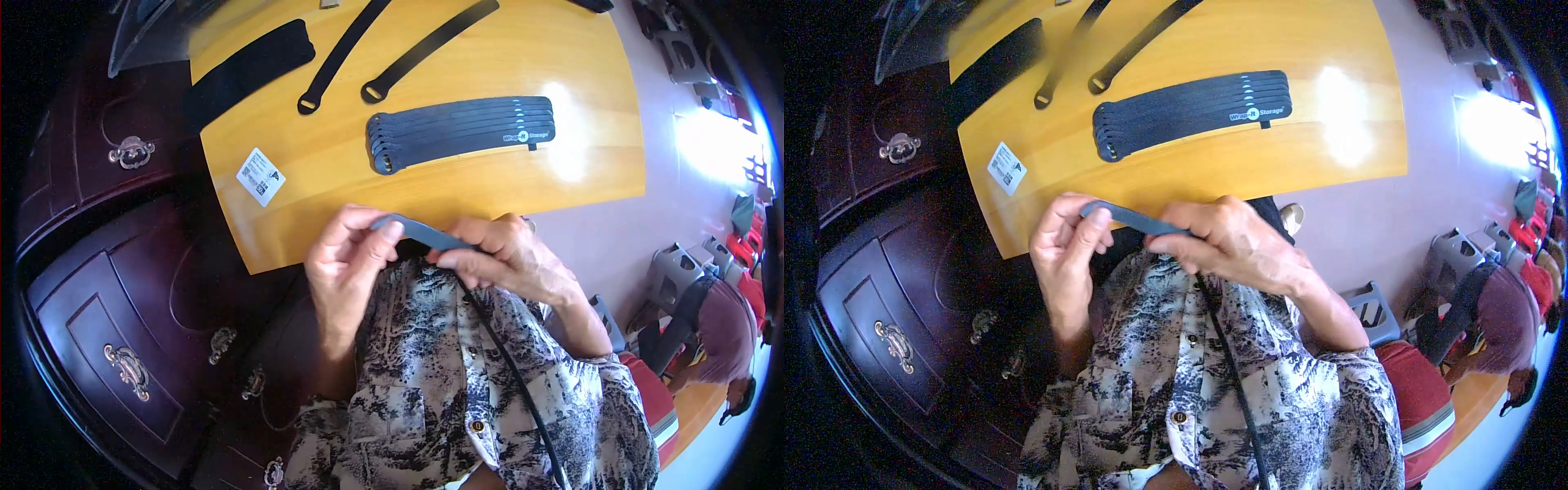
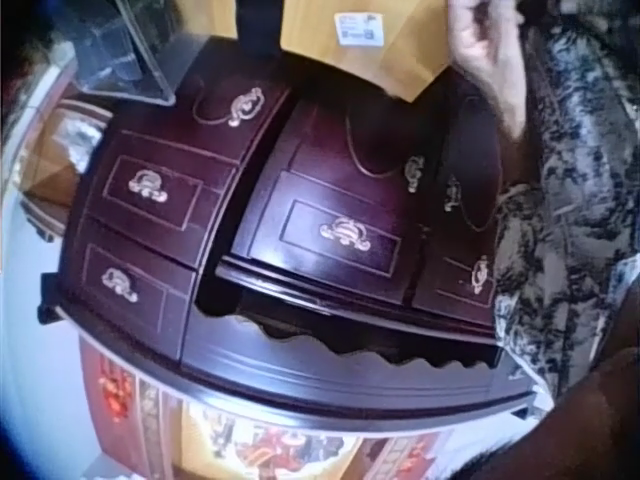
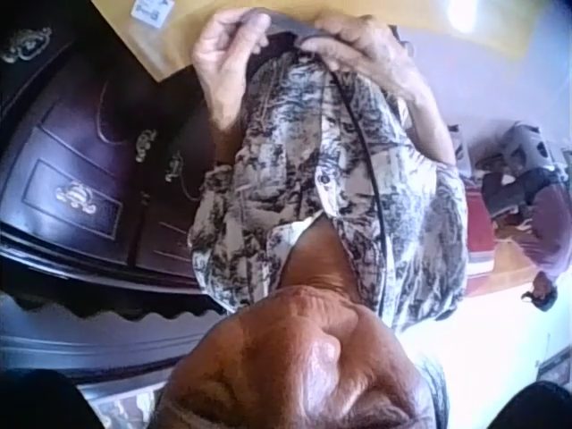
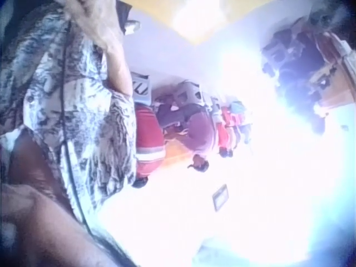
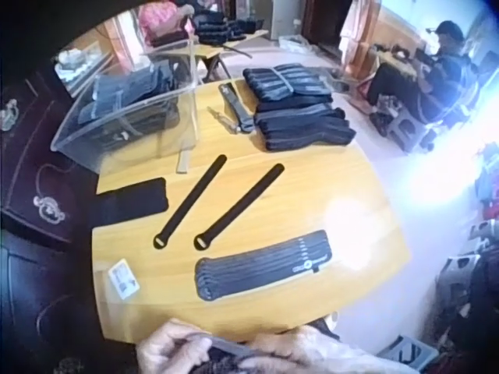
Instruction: Checking and assembling black velcro straps at a manufacturing workspace.
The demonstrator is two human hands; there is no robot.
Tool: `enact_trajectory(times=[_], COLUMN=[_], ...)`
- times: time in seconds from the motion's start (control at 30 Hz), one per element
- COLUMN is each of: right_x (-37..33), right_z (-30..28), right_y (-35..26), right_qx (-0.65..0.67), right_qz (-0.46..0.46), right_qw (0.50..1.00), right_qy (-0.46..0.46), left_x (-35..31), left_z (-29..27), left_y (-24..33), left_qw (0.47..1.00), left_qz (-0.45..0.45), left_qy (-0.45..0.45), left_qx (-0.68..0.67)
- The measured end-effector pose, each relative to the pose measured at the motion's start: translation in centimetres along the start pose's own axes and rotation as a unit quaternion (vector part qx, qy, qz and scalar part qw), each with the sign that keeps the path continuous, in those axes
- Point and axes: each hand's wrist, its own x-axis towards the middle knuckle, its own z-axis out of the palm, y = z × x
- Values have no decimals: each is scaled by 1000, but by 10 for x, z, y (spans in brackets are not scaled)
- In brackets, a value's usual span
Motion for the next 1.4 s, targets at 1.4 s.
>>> enact_trajectory(times=[1.4], right_x=[-33], right_z=[-57], right_y=[21], right_qx=[69], right_qz=[119], right_qw=[940], right_qy=[312], left_x=[16], left_z=[-11], left_y=[-21], left_qw=[988], left_qz=[10], left_qy=[109], left_qx=[109])
